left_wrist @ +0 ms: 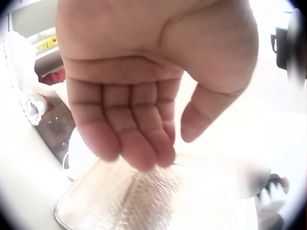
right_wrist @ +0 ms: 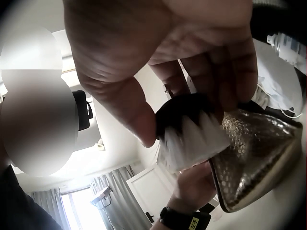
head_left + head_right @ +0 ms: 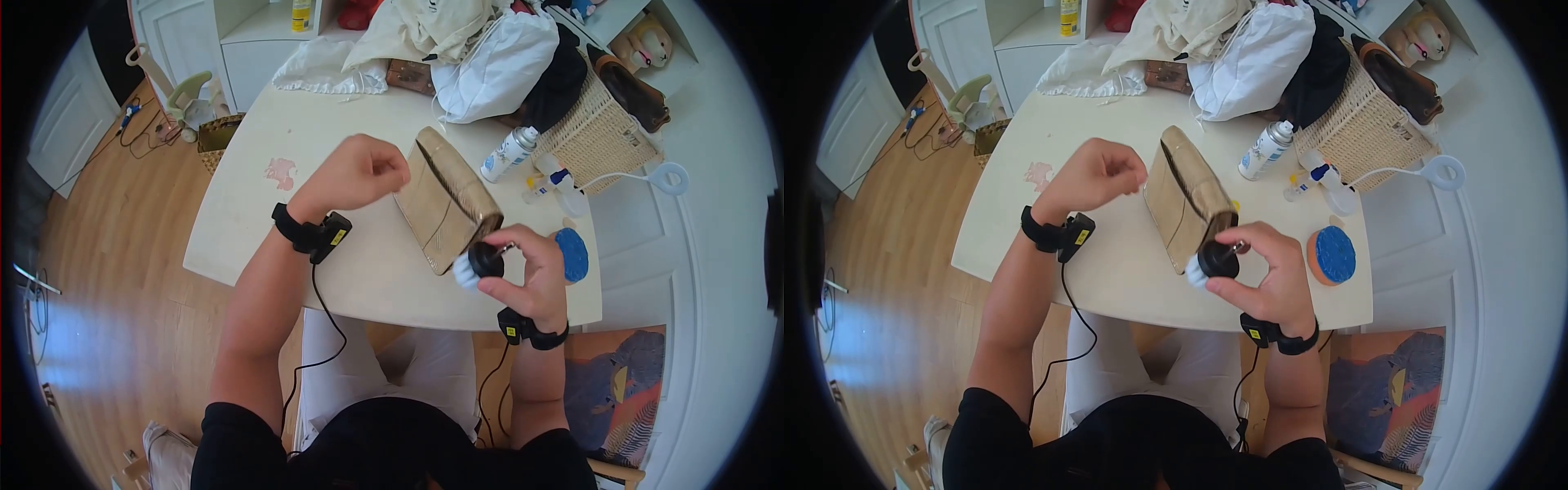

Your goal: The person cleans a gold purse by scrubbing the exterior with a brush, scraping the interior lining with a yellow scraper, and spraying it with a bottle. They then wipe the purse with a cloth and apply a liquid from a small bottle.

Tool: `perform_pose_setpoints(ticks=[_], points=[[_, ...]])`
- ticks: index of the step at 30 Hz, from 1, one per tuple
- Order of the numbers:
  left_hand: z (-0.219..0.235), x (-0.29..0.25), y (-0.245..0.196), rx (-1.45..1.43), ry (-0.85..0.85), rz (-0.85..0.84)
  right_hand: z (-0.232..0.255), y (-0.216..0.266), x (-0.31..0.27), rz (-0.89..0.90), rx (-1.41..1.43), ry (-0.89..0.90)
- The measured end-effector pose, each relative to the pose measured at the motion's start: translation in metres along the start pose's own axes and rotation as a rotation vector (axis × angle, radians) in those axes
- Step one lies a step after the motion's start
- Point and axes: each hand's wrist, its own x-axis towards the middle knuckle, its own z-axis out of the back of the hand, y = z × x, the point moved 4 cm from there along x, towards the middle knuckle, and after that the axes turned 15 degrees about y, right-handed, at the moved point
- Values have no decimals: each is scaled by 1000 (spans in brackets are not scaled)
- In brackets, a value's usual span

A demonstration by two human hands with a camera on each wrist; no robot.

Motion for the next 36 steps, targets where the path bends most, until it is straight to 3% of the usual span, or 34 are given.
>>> perform_pose_setpoints(ticks=[1,3,5,10,11,13,14,16,17,19,20,22,25,26,31,36], points=[[2,3,3,0,5,3,-3,-1,-7,-36,-1,72],[16,3,13,46,-307,74,-6,0,-21,-38,41,76],[13,6,22,87,-254,95,-10,-4,-36,-146,0,245],[-23,12,21,260,-77,-158,-20,-16,-57,-192,32,248],[-27,14,23,261,-65,-159,-23,-18,-58,-163,60,227],[-28,18,25,-69,-55,-164,-26,-18,-57,-139,92,183],[-24,17,22,-65,-34,-165,-27,-17,-55,-129,125,132],[-10,11,13,164,60,145,-26,-23,-56,-101,232,85],[-5,8,11,175,83,142,-26,-28,-56,-104,236,60],[10,0,9,-30,-70,114,-21,-37,-50,-22,528,-134],[11,-2,8,-18,-50,114,-16,-39,-44,45,608,-193],[21,-6,3,-152,-250,-56,0,-41,-28,51,478,-315],[27,-9,-1,-248,-354,-147,19,-45,-4,0,359,-367],[28,-8,0,-224,-417,-131,22,-46,5,-45,318,-361],[32,-4,19,-192,-386,-26,14,-41,66,-99,126,-341],[26,-1,19,-199,-396,-11,-30,-5,117,225,-276,-251]])
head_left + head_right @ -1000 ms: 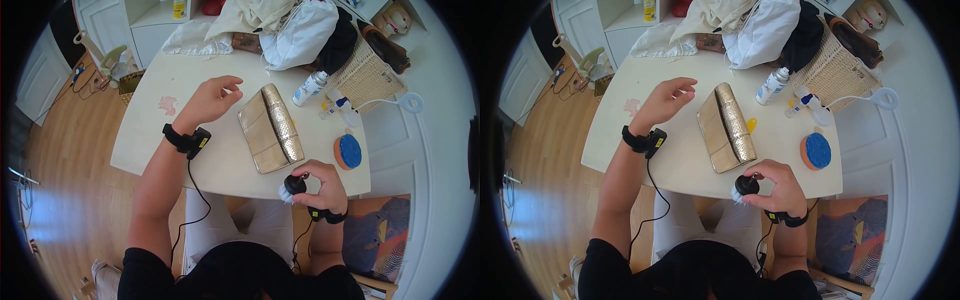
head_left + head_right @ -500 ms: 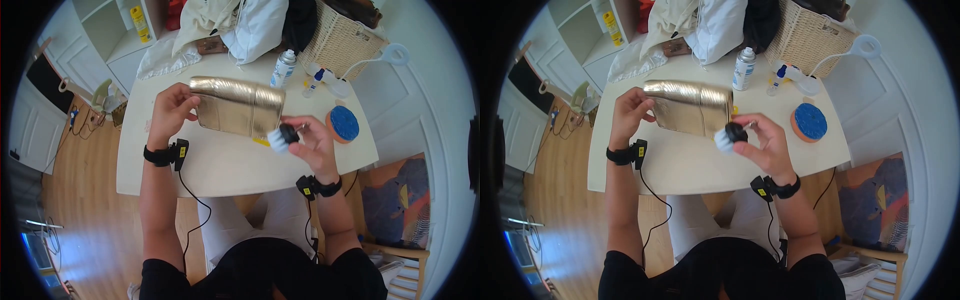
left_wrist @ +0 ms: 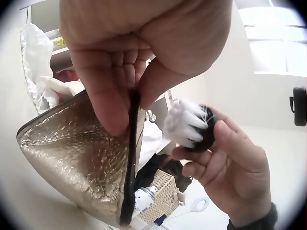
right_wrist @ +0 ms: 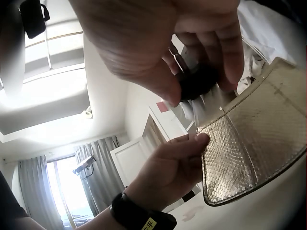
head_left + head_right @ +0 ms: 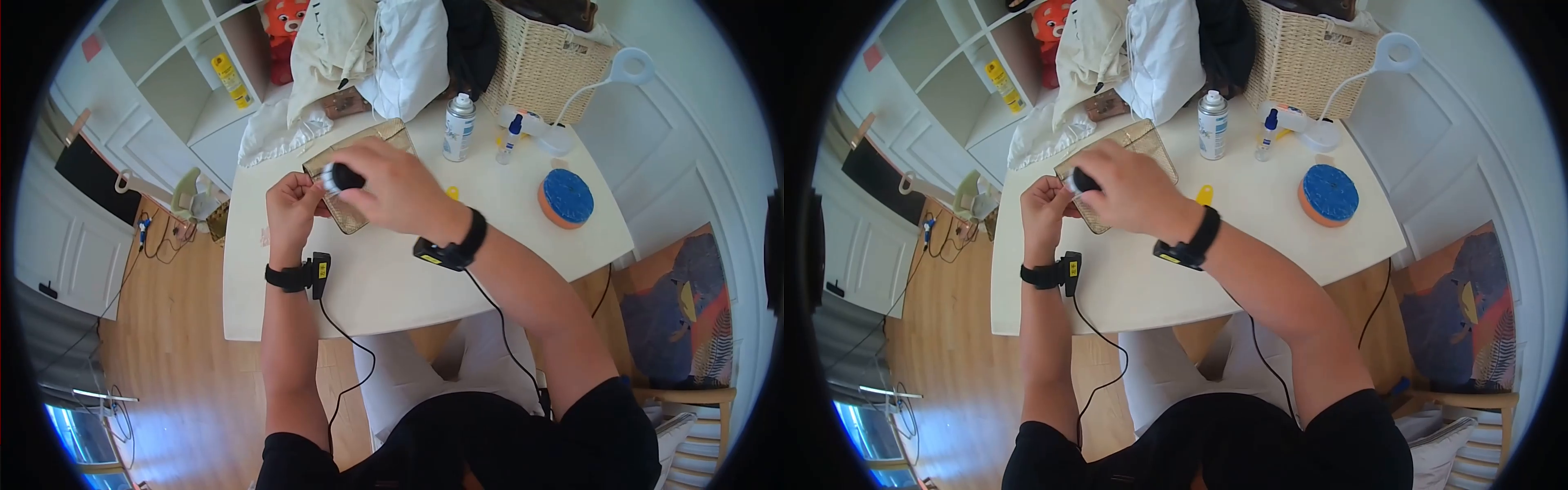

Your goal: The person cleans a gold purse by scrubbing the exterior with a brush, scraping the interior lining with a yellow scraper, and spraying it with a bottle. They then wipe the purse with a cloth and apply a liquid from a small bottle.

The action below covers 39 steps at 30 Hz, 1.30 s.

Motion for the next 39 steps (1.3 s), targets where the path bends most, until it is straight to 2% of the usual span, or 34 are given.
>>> perform_pose_setpoints(ticks=[3,6,9,10,11,13,15,18,19,21,22,24,27,29,30,31,33,34,36,37,39], points=[[-5,1,-2,6,-6,11,-11,-21,6,-21,-118,59],[-2,-1,-4,4,-17,23,27,-79,-4,-421,-476,-151],[-2,-2,-7,2,-26,33,48,-80,-9,-471,-344,-139],[-4,-1,-7,17,-28,49,39,-74,-9,-372,-242,-137],[-5,-2,-6,15,-20,59,29,-68,-12,-385,-240,-136],[-4,-2,-5,30,-33,60,6,-37,-14,-120,31,55],[-4,-2,-3,26,-37,67,-4,-34,-20,-74,8,123],[-2,-2,-5,19,-65,81,16,-76,-31,-502,-384,-1],[-2,-3,-6,10,-71,88,13,-77,-31,-496,-381,4],[0,-3,-5,3,-72,82,15,-71,-33,-351,-226,-43],[-2,-2,-4,-4,-59,79,5,-48,-29,-285,-98,56],[-4,-2,-5,12,-51,76,-16,-8,-26,-6,38,180],[-6,-2,-7,30,-62,73,-24,-16,-32,7,-53,196],[-5,-4,-6,21,-55,81,1,-76,-40,-378,-316,76],[-3,-6,-6,19,-72,81,20,-100,-46,-641,-425,116],[-3,-6,-5,17,-73,83,20,-96,-45,-632,-425,122],[-4,-2,-5,9,-61,80,27,-76,-50,-405,-289,39],[-4,-3,-5,18,-66,81,14,-55,-46,-295,-154,103],[-6,-3,-5,30,-61,83,-11,-6,-48,-30,-65,236],[-9,-1,-4,27,-45,84,-12,-9,-52,-43,-70,229],[-5,-3,-4,55,-57,71,-23,-15,-56,78,-146,222]])
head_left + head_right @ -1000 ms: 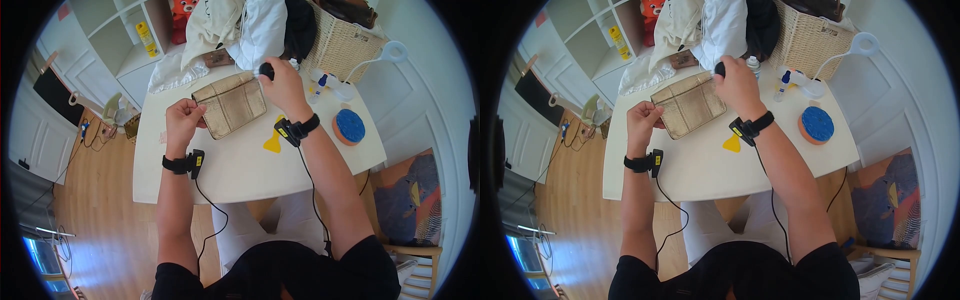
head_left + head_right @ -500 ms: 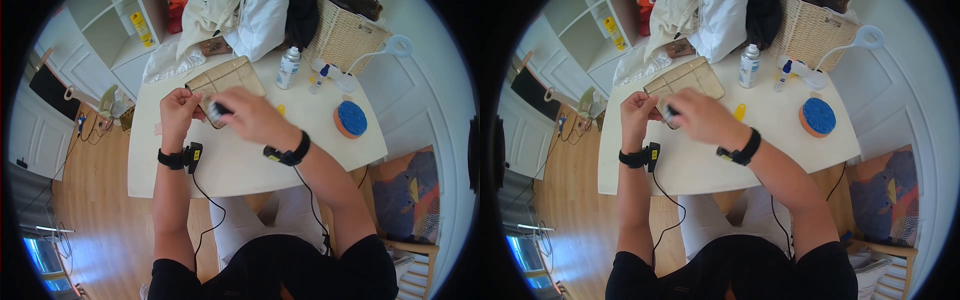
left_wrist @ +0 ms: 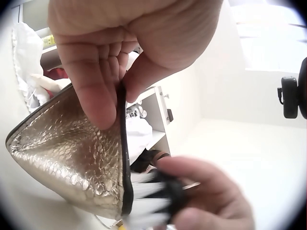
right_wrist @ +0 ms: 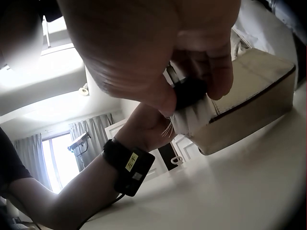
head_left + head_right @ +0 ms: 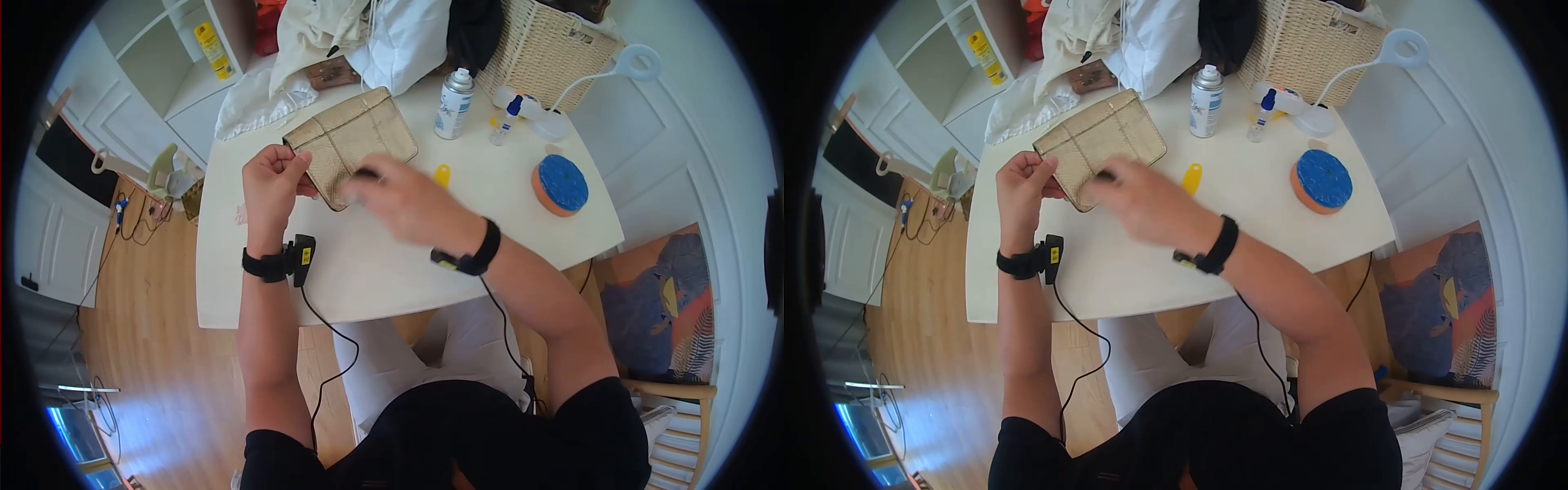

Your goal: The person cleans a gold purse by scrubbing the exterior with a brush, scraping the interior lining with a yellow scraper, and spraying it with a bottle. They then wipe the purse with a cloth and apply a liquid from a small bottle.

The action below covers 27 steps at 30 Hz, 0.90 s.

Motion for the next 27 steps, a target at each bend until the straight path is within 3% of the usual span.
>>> perform_pose_setpoints(ticks=[2,3,7,10,13,17,20,22,23,25,27], points=[[2,1,-1,-12,-14,18,13,-60,-19,-515,-144,-62],[3,0,-1,-27,-19,30,26,-79,-31,-676,-198,-40],[2,-1,-3,-26,-7,33,49,-78,-38,-497,55,-99],[2,-1,-7,-26,-39,55,61,-78,-19,-380,16,-196],[6,-1,-4,-22,-41,59,76,-87,10,-473,-50,-186],[10,1,-1,-32,-33,58,63,-110,40,-452,-53,-215],[8,0,-1,-44,-23,52,50,-83,55,-453,149,-200],[10,1,-1,-59,-22,50,42,-46,70,-216,579,22],[11,2,0,-34,-25,44,45,-45,75,-219,585,24],[9,0,2,-12,-14,53,66,-49,78,-197,130,-292],[9,1,-1,-5,-39,42,72,-69,79,-229,76,-266]])
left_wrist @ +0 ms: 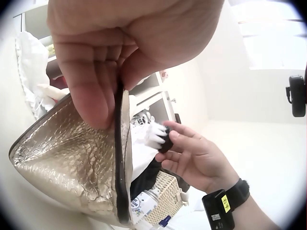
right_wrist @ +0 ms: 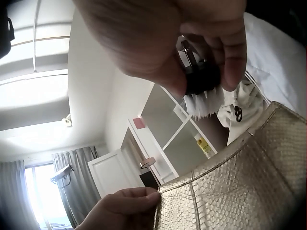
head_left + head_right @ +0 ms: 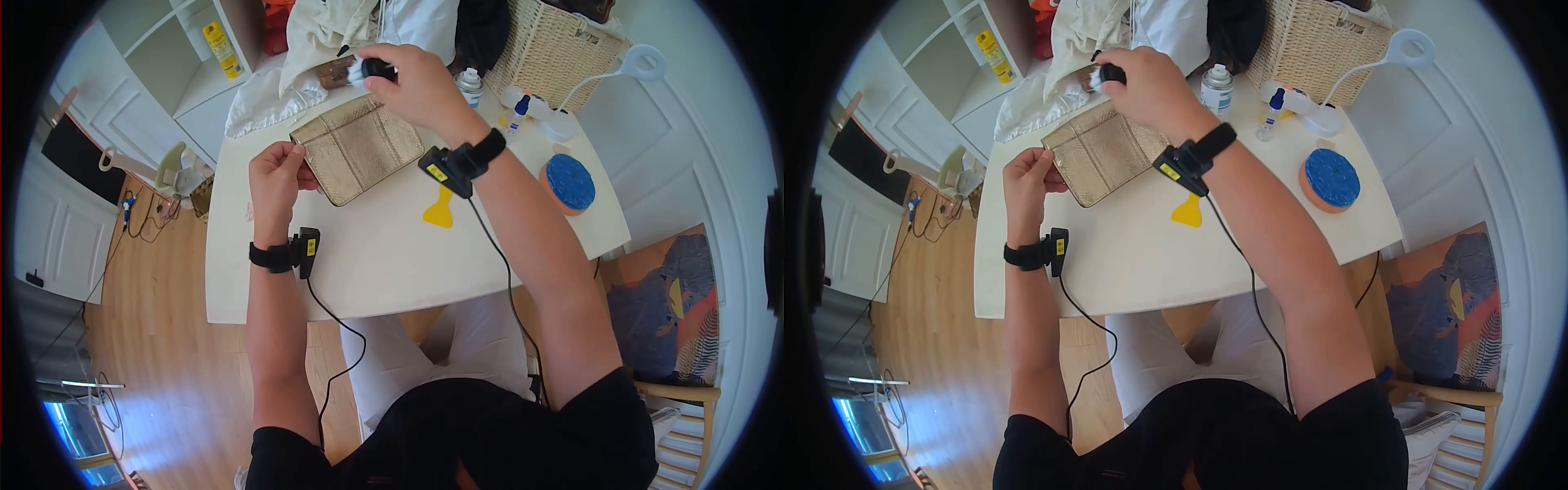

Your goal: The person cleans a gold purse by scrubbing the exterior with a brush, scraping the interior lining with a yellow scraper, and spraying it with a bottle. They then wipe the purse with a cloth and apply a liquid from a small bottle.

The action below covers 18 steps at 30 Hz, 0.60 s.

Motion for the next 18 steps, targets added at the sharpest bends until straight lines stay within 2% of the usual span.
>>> perform_pose_setpoints(ticks=[2,4,5,6,7,9,10,12,13,15,16,18], points=[[0,1,1,8,-3,-5,-1,-17,-3,-43,-98,95],[1,1,3,10,-18,-10,0,-19,-30,-93,-158,603],[1,1,4,1,-13,5,-2,-19,-54,-169,-87,958],[3,1,6,-9,-11,22,-4,-22,-76,-103,-114,1152],[5,0,5,-17,-32,25,-3,-13,-89,-185,-74,1184],[1,0,1,19,-18,28,-1,-16,-90,-156,-60,1048],[-1,-1,0,18,-8,36,-1,-12,-86,-167,-53,1047],[-2,-1,-4,61,-1,1,11,-5,-56,-183,36,554],[-3,-1,-4,67,15,3,3,-8,-47,-194,40,543],[-1,-1,-2,30,23,0,3,-4,-25,-70,45,131],[-1,0,-2,33,23,-6,0,-2,-23,-65,43,126],[0,0,-1,3,22,1,-20,8,-23,-11,-63,388]])
